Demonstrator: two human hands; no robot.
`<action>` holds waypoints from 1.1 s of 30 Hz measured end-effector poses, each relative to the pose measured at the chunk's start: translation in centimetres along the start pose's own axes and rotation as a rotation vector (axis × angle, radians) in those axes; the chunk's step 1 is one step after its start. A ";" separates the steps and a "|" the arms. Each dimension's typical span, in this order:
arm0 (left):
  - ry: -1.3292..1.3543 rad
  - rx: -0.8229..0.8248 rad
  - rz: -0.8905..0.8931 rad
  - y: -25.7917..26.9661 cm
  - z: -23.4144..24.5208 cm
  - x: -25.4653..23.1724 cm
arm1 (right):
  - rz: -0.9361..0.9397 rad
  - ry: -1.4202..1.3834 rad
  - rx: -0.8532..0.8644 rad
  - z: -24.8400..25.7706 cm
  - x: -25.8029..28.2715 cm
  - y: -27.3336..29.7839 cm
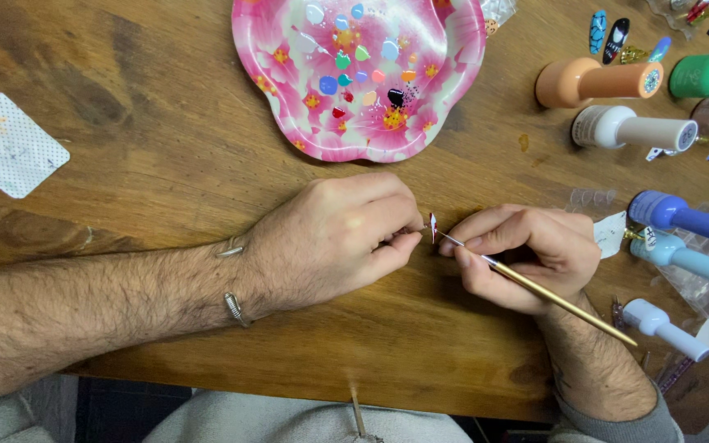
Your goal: The person paints a small pattern onto an artificial nail tip using a fine-tipped brush and small colorful decorations from a tray.
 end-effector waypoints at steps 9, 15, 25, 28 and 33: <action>-0.025 -0.004 -0.008 0.0 0.0 0.0 | 0.028 -0.035 0.015 -0.1 0.3 -0.3; -0.016 -0.003 -0.010 0.0 0.0 0.0 | -0.002 -0.019 0.020 -0.1 0.3 -0.3; -0.006 -0.009 -0.009 0.0 0.0 0.0 | -0.003 -0.028 0.014 -0.1 0.2 -0.2; 0.000 -0.002 -0.009 0.0 0.0 0.0 | 0.012 -0.031 0.030 -0.2 0.1 -0.4; 0.004 -0.004 -0.006 0.0 0.1 0.0 | 0.041 -0.059 0.037 -0.1 0.4 -0.5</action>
Point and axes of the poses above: each hand's wrist, its own y-axis away from the middle knuckle, its own z-axis out of the back of the hand, x = y × z, the point moved 7 cm from there along -y, towards the middle knuckle, and after that the axes turned 10 degrees about y, right-handed, at the moved point
